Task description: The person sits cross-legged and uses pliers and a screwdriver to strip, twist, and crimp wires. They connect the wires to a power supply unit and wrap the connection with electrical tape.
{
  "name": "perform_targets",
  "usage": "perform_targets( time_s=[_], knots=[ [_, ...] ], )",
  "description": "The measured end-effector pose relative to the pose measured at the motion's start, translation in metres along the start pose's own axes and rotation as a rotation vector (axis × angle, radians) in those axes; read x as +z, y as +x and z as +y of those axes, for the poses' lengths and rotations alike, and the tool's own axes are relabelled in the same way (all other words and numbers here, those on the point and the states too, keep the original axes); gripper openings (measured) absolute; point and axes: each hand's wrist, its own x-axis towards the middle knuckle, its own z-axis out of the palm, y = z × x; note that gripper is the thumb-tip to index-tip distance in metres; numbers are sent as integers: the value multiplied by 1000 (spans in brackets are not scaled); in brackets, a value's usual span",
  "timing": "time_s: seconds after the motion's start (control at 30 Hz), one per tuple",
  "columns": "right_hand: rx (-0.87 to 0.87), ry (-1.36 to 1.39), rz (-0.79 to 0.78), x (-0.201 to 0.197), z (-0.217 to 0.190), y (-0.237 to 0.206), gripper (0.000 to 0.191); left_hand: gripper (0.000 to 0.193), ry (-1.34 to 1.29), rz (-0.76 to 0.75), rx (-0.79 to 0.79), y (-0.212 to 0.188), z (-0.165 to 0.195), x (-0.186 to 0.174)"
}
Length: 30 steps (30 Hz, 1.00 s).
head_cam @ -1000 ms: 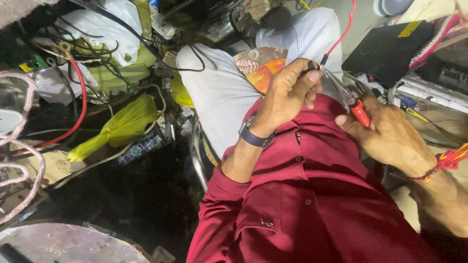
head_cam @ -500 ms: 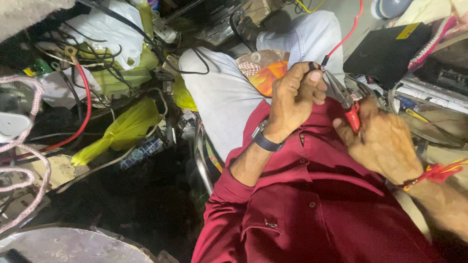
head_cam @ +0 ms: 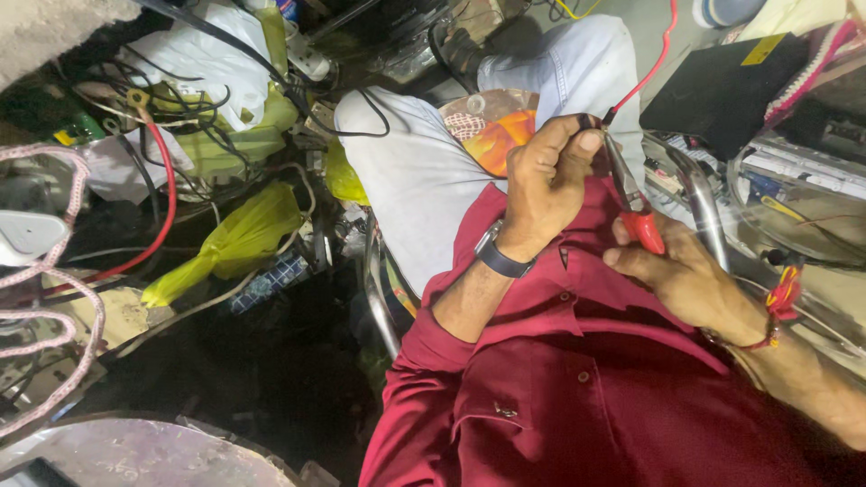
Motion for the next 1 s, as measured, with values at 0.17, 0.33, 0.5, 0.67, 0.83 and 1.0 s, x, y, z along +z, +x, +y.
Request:
perform_targets(
  time_s=[0.17,0.33,0.5,0.67,0.83,1.0],
  knots=[
    [-113,-332,222,8,-3,-4,25,18,-583,-234,-149,0,-9,-4],
    [-263,-125,56,2,1,0,20,22,-541,-286,-201,-1,-12,-11],
    [-162,-169,72,1,9,-2,17,23,-721,-325,-286,-2,-1,-12],
    [-261,-201,-70,5,21,-2,22,26,-850,-339,-284,7,40,-21],
    [-19,-149,-126,2,29,1,17,32,-772,-338,-80,1,85,-60],
    [73,-173,-34,-54,47,13,21,34,-612,-430,-103,26,72,-51]
  ],
)
